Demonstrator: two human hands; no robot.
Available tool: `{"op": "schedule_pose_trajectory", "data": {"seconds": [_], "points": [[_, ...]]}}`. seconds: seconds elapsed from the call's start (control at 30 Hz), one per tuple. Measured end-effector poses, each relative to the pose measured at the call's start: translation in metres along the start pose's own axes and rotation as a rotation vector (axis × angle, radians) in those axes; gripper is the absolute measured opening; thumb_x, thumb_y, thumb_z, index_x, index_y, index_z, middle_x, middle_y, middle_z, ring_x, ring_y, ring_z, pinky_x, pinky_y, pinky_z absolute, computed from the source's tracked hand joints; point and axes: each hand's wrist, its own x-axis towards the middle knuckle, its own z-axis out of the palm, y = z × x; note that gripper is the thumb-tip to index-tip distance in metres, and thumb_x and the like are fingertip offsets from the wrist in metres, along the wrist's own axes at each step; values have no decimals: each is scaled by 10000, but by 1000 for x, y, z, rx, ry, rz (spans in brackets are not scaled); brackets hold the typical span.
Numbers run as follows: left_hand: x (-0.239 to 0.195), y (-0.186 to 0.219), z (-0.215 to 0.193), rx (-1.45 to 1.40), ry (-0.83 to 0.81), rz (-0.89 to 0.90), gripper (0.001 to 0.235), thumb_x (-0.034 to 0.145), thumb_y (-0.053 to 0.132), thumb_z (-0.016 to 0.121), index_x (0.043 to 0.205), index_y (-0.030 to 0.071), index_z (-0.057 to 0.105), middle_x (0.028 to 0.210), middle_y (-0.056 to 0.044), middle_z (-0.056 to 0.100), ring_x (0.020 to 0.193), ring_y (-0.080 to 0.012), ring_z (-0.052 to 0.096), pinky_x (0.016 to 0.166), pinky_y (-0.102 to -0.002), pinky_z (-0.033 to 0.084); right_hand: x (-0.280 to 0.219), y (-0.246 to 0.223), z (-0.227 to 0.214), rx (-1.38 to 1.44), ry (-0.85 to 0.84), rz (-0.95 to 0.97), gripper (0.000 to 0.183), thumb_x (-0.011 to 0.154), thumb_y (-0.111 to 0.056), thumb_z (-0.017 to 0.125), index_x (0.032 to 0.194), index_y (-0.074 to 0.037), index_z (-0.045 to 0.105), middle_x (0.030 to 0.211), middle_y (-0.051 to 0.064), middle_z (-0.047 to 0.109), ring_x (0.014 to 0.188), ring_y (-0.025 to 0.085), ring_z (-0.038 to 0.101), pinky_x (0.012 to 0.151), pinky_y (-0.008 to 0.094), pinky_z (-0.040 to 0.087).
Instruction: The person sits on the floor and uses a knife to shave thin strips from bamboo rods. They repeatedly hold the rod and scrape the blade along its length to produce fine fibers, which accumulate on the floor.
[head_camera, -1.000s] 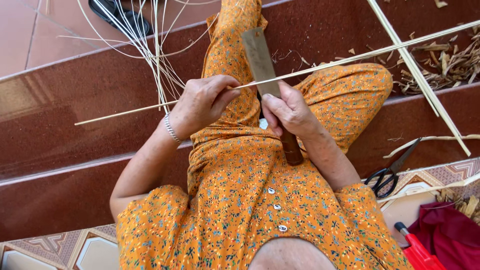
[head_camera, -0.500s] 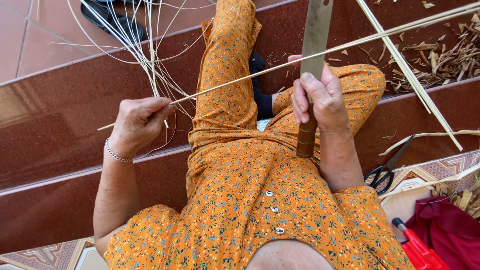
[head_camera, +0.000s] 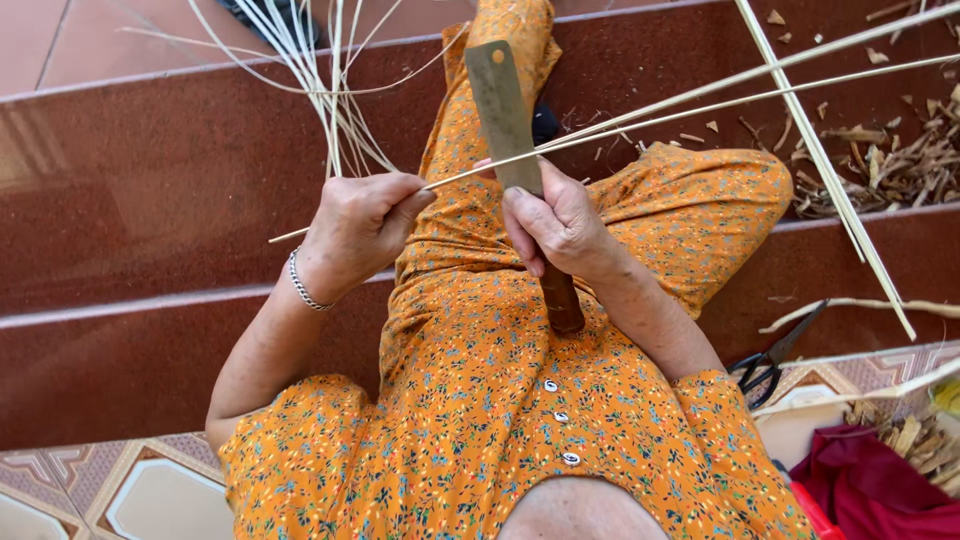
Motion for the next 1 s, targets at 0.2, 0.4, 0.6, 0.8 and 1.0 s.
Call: {"op": "schedule_pose_trajectory", "data": {"seconds": [0.2, 0.4, 0.6, 0.8, 1.0], "points": [[-8, 6, -12, 29, 8, -29, 103, 986, 99, 760, 1001, 14, 703, 887, -143, 723, 771, -300, 729, 666, -362, 571, 13, -5, 21, -122, -105, 5, 358, 1109, -121, 403, 1443, -46, 505, 585, -20, 503, 413, 55, 447, 382, 212, 414], [-4, 9, -34, 409, 194, 118, 583, 911, 268, 870, 1354, 5, 596, 1309, -192, 581, 1211, -369, 561, 1003, -505, 440, 39, 0, 23, -134, -92, 63, 316, 1104, -120, 413, 1390, -51, 529, 587, -22, 513, 404, 64, 467, 373, 223, 427], [56, 16, 54, 508, 297, 267, 732, 805, 412, 799, 1350, -11, 554, 1270, -178, 600, 1212, -342, 575, 1092, -531, 419, 84, 42, 50, -128, 4, 76, 280, 1112, -150, 436, 1347, -45, 548, 628, -36, 522, 463, 50, 473, 417, 219, 422], [95, -1, 115, 385, 113, 171, 75, 859, 114, 650, 872, 52, 610, 854, -128, 668, 823, -298, 679, 688, -435, 562, 99, 72, 41, -111, 70, 67, 255, 1120, -180, 460, 1305, -40, 566, 669, -50, 531, 521, 35, 479, 462, 215, 417], [118, 6, 124, 157, 244, 376, 93, 819, 64, 657, 881, 58, 587, 832, -114, 657, 792, -304, 693, 674, -421, 564, 106, 86, 50, -243, 102, -19, 243, 1128, -210, 484, 1262, -34, 584, 709, -64, 541, 580, 20, 485, 506, 211, 412]]}}
